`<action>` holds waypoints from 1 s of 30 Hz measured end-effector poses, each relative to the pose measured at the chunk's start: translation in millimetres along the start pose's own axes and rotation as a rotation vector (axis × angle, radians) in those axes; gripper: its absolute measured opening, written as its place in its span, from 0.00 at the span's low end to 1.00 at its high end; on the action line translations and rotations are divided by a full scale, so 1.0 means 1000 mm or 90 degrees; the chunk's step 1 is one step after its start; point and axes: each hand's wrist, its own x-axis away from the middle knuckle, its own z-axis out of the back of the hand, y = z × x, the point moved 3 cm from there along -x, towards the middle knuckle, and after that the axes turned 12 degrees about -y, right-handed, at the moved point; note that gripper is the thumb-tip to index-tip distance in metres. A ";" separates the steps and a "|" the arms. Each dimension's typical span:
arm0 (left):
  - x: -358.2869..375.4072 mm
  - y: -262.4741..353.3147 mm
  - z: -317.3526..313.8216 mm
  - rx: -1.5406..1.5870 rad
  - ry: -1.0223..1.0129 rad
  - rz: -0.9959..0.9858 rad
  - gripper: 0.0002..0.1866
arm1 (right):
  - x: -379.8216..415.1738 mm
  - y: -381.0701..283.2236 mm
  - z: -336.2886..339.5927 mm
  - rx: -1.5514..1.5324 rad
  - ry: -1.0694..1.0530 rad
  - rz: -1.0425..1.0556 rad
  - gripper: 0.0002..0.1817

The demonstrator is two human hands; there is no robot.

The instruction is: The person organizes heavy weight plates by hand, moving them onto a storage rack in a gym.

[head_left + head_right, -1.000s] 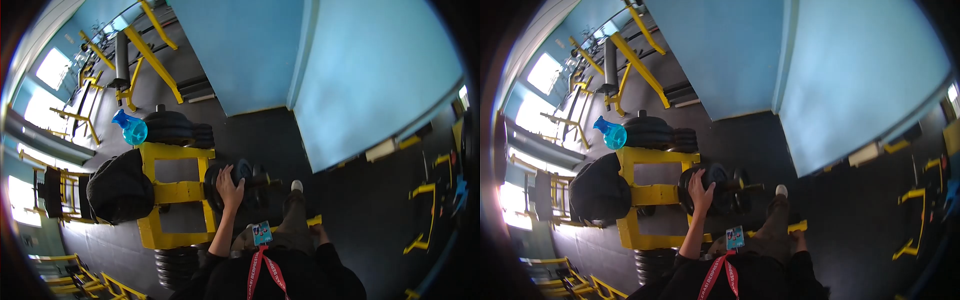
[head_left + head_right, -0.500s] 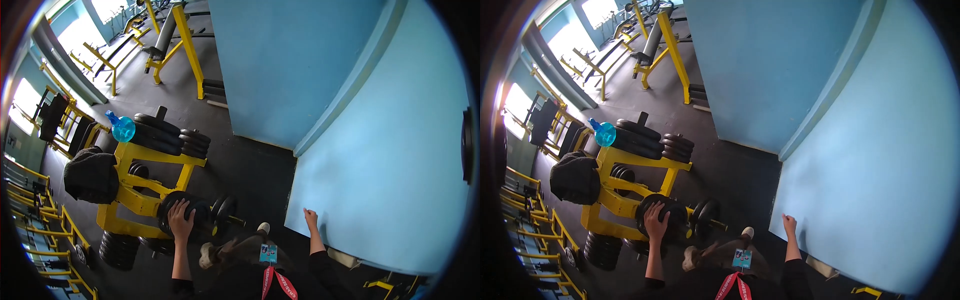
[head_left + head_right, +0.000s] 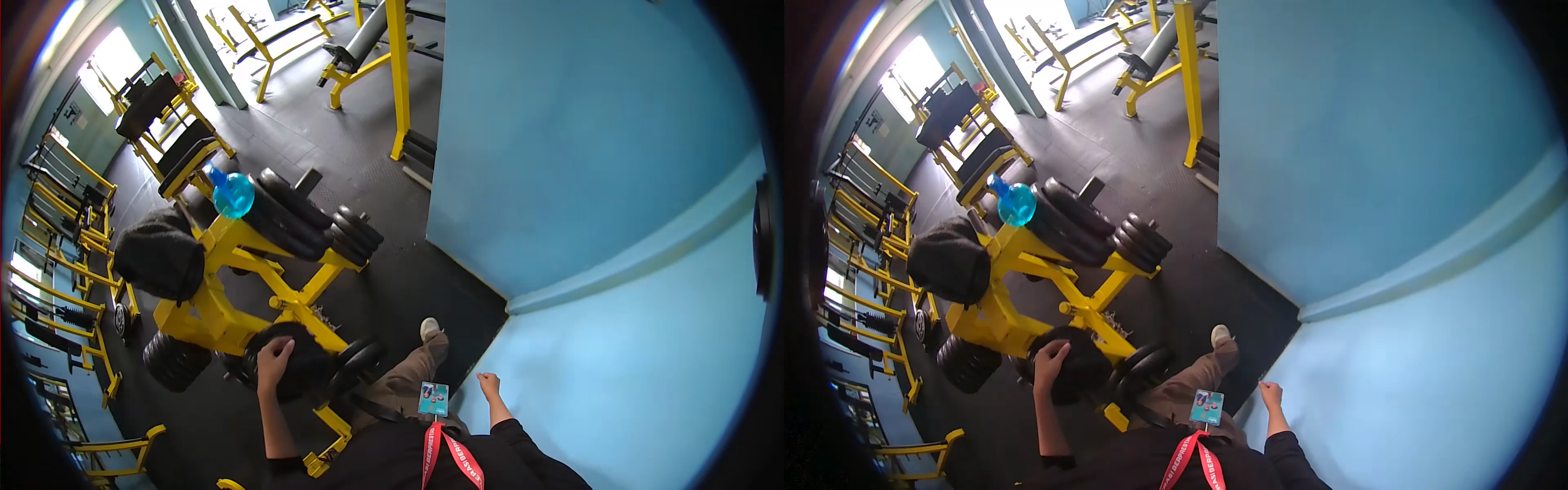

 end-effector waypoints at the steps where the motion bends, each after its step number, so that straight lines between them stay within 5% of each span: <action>1: -0.007 0.013 -0.005 0.005 0.009 -0.002 0.13 | -0.024 0.000 0.009 0.004 0.001 0.010 0.21; 3: -0.024 0.045 -0.016 -0.153 0.133 0.127 0.15 | -0.074 -0.010 0.031 0.064 0.029 0.036 0.22; 5: -0.055 0.065 -0.033 -0.148 0.144 0.111 0.18 | -0.123 -0.031 0.057 0.074 0.019 0.021 0.22; 9: -0.147 0.128 -0.052 -0.022 0.206 -0.014 0.19 | -0.216 -0.142 0.103 -0.102 -0.026 0.160 0.18; 15: -0.253 0.192 -0.022 -0.078 0.504 -0.187 0.20 | -0.293 -0.376 0.111 -0.232 -0.225 0.275 0.04; 22: -0.340 0.188 -0.007 -0.268 0.633 0.045 0.28 | -0.376 -0.618 0.028 -0.097 -0.431 0.387 0.05; 30: -0.376 0.169 0.000 -0.319 0.767 0.241 0.25 | -0.377 -0.826 -0.079 0.079 -0.661 0.502 0.07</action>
